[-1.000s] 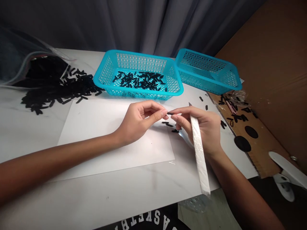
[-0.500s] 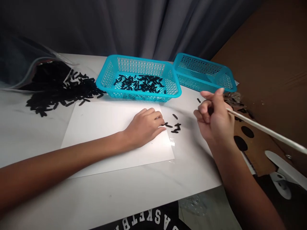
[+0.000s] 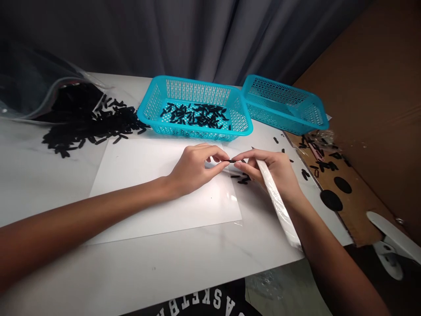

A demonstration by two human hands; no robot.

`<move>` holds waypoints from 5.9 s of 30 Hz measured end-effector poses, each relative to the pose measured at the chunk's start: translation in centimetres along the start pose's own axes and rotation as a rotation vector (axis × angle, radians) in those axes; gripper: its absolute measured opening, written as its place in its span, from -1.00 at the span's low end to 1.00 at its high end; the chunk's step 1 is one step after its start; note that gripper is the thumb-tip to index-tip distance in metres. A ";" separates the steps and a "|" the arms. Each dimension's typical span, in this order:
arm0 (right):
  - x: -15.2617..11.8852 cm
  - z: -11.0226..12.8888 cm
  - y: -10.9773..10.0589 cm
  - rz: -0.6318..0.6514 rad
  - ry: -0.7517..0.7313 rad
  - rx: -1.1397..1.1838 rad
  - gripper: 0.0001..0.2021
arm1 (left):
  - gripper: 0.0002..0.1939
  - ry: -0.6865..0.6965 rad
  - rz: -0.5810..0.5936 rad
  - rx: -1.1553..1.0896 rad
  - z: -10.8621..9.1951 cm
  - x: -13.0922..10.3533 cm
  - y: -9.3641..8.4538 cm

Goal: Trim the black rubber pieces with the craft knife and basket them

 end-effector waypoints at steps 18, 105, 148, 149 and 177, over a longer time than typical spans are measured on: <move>-0.3 0.8 -0.2 -0.088 -0.074 0.021 -0.90 | -0.98 0.009 -0.043 -0.013 -0.4 0.2 -0.4; 0.7 -0.7 -1.0 -0.093 0.292 0.163 -0.75 | -0.81 0.134 -0.277 0.435 4.2 6.4 -6.7; -0.9 1.4 0.1 -0.181 -0.194 -0.067 -0.92 | -0.91 -0.086 -0.022 -0.182 -0.3 1.1 -1.1; -0.9 1.4 0.1 -0.182 -0.197 -0.070 -0.92 | -0.91 -0.083 -0.023 -0.177 -0.4 1.1 -1.1; 1.7 -1.4 -3.1 -0.717 0.105 0.545 -0.74 | -0.76 -0.025 0.377 0.136 -0.1 0.1 0.5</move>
Point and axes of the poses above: each hand's wrist, its own x-axis towards the middle knuckle, its own y-axis out of the palm, z = x × y, the point moved 1 cm from there along x, towards the middle knuckle, and after that the axes turned 5 degrees about -z, right-handed, at the moved point
